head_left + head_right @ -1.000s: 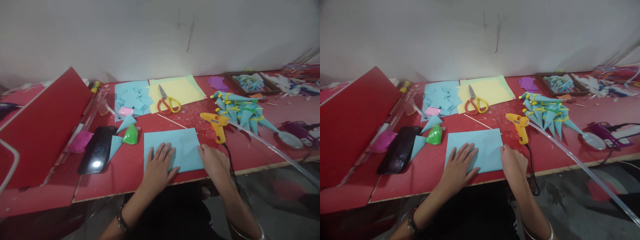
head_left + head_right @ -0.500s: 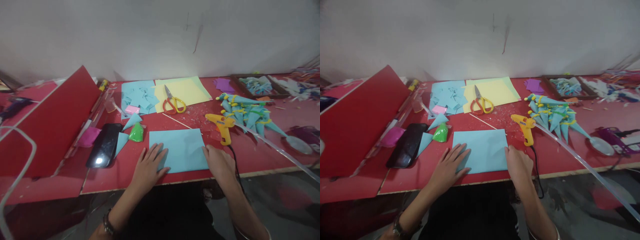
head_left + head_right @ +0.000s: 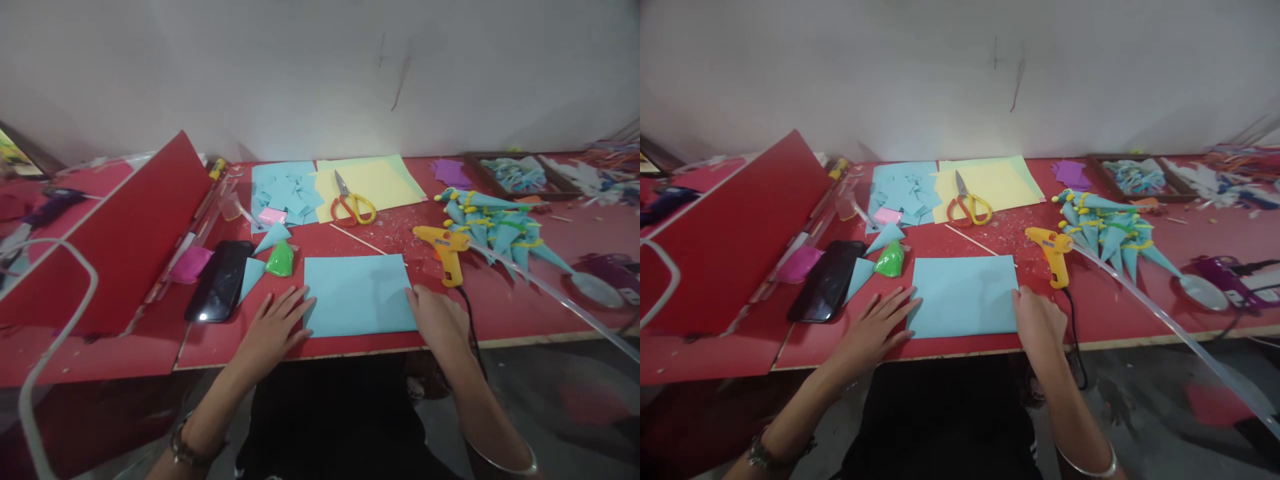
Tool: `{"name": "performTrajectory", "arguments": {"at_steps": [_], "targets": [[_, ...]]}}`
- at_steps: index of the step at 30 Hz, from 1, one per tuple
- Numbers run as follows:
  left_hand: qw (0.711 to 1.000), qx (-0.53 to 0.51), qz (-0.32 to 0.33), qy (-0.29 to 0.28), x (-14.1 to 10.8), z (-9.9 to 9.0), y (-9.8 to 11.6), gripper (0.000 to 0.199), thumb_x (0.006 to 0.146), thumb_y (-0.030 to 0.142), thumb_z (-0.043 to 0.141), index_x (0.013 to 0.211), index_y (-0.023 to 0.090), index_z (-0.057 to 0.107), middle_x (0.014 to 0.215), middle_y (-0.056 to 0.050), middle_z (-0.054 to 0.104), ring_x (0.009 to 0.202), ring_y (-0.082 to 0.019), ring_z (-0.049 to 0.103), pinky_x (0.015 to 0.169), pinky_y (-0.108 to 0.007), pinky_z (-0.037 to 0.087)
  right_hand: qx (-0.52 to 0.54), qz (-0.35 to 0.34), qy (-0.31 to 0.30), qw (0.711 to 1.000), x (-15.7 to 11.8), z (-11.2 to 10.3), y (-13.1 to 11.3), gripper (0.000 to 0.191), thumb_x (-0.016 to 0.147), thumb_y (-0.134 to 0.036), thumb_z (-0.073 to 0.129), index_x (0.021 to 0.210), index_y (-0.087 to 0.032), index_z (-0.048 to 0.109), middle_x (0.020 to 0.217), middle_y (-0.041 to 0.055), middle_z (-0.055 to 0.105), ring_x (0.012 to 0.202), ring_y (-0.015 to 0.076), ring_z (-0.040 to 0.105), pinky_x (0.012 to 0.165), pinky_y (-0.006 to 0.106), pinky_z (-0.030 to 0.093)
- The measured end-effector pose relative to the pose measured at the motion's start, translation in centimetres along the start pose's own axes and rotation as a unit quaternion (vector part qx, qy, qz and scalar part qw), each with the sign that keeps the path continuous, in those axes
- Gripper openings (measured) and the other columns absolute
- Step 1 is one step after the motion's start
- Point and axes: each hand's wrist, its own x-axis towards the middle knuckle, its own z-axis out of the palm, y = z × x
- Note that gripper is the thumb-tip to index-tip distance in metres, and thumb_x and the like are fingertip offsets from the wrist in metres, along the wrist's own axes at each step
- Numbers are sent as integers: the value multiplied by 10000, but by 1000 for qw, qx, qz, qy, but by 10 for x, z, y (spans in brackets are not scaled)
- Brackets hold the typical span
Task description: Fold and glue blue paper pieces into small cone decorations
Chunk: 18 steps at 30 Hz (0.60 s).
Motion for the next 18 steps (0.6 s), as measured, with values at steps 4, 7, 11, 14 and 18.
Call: {"name": "performTrajectory", "arguments": {"at_steps": [4, 7, 11, 14, 18], "targets": [[999, -20, 10, -36, 2, -10, -3, 518, 839, 424, 400, 1327, 319, 261, 1410, 21, 271, 1289, -177, 241, 1060, -421, 168, 11, -7, 19, 1000, -3, 0, 0, 374, 875, -356, 276, 891, -173, 601, 761, 120, 654, 706, 246, 621, 578, 309, 396], [998, -28, 12, -50, 3, -15, -2, 539, 830, 425, 415, 1332, 318, 251, 1415, 26, 259, 1289, -185, 237, 1056, -418, 182, 17, -19, 63, 998, -8, 2, 2, 322, 863, -331, 314, 905, -165, 587, 705, 99, 637, 656, 236, 602, 565, 306, 392], [999, -26, 16, -33, 2, -14, -3, 548, 834, 436, 400, 1339, 323, 223, 1419, 32, 249, 1290, -182, 234, 1058, -416, 172, 55, -123, 236, 962, -18, 6, 3, 288, 841, -259, 379, 1041, -130, 541, 924, 129, 609, 861, 239, 560, 720, 334, 411], [999, -22, 22, -25, 1, -12, -4, 551, 835, 445, 391, 1342, 319, 217, 1421, 27, 246, 1290, -182, 234, 1056, -415, 175, 82, -221, 347, 908, -33, 10, -6, 361, 833, -219, 407, 1175, -129, 478, 1158, 162, 505, 1082, 258, 450, 902, 388, 340], [999, -18, 20, -29, 1, -12, -3, 547, 835, 428, 400, 1340, 312, 225, 1419, 20, 250, 1289, -179, 234, 1053, -413, 180, 89, -363, 342, 862, -56, 21, -30, 382, 842, -205, 416, 1221, -237, 454, 1277, 114, 433, 1214, 249, 332, 990, 438, 237]]}}
